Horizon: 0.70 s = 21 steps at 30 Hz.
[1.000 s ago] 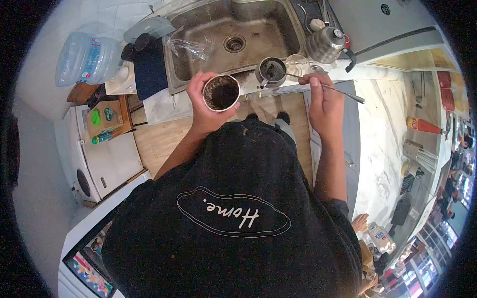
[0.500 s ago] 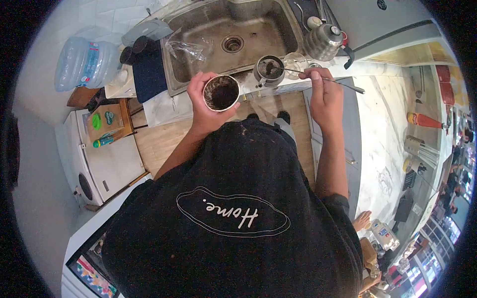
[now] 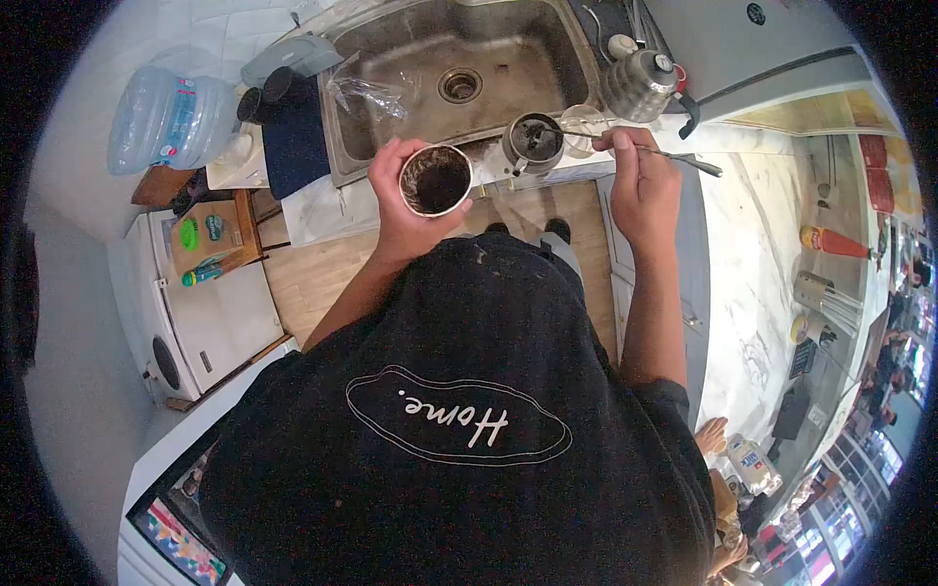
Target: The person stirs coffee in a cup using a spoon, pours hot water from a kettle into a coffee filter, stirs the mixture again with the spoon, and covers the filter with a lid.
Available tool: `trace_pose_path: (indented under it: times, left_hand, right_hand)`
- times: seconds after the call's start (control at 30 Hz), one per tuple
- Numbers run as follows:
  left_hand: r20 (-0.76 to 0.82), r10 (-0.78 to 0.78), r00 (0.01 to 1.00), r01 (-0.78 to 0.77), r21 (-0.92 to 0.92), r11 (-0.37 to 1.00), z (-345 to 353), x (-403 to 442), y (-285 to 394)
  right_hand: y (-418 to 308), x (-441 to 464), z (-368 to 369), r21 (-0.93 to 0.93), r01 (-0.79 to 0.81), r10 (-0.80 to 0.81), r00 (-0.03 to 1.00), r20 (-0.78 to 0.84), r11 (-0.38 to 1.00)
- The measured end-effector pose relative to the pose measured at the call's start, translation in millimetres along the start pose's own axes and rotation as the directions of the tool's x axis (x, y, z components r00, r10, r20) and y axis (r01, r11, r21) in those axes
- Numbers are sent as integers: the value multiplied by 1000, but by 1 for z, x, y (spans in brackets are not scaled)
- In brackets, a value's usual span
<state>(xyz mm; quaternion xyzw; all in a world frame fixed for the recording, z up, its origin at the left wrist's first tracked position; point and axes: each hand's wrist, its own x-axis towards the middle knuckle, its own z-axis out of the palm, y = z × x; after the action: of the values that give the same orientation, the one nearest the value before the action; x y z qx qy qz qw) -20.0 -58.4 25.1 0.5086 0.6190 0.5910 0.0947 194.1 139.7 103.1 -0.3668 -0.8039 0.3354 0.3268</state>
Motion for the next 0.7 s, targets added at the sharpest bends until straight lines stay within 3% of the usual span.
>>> trace_pose_path:
  times: [0.07, 0.27, 0.4, 0.53, 0.63, 0.7]
  left_hand:
    - [-1, -14, 1000, 14, -12, 1000, 2, -2, -4]
    - [89, -84, 993, 83, 13, 996, 3, -3, -6]
    - [172, -141, 975, 144, -4, 990, 9, -4, -9]
    - [225, -115, 968, 109, 39, 993, 17, -4, -10]
    - [285, -105, 953, 85, 82, 993, 21, 1, -9]
    - [337, -67, 939, 36, 98, 995, 25, 3, -9]
  right_hand:
    - [-1, 2, -3, -6, -3, 3, 1000, -7, 1000]
    - [3, -8, -2, 45, -32, 42, 969, -244, 998]
    - [-1, -18, 4, 28, -211, 212, 949, -235, 977]
    - [3, -27, 17, 8, -207, 202, 943, -264, 978]
    - [24, -32, 27, 61, -73, 89, 940, -330, 995]
    - [31, -33, 26, 47, -88, 98, 938, -334, 995]
